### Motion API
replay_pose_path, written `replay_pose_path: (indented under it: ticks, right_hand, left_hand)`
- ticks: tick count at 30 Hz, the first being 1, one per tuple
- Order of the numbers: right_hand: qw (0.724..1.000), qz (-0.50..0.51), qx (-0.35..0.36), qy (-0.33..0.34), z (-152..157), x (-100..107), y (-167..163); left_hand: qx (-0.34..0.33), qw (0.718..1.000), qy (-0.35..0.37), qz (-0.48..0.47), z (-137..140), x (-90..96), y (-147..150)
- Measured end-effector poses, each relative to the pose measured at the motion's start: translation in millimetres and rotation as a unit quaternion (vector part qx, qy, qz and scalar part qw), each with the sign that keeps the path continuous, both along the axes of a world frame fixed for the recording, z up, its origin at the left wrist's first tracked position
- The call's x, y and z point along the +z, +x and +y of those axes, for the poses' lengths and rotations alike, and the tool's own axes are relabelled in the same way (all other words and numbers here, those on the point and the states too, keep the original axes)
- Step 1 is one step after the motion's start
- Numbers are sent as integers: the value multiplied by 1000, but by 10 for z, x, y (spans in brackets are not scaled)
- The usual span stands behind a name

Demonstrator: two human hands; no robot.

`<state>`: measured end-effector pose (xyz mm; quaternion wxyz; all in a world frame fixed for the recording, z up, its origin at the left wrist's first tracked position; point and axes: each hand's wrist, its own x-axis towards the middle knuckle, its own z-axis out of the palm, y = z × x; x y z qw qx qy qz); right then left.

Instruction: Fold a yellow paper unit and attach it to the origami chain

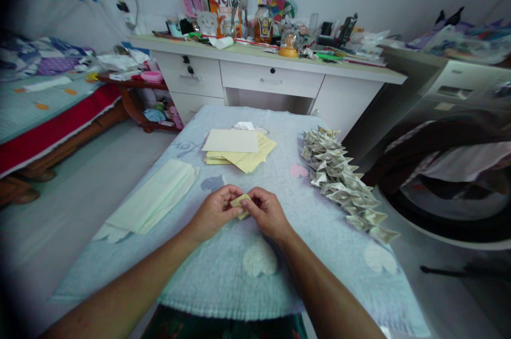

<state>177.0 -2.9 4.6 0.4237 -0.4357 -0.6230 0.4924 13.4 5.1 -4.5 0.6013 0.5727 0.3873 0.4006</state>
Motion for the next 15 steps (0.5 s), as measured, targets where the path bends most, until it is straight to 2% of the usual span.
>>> replay_pose_path:
  ticks: [8,15]
  right_hand:
    - [1000,-18,-14,12,21,6,5]
    - [999,-39,-22,-3,49,-45,13]
  left_hand:
    - [-15,999,18,47,-31,-1,-16]
    - [-17,999,37,35,-25,3,-14]
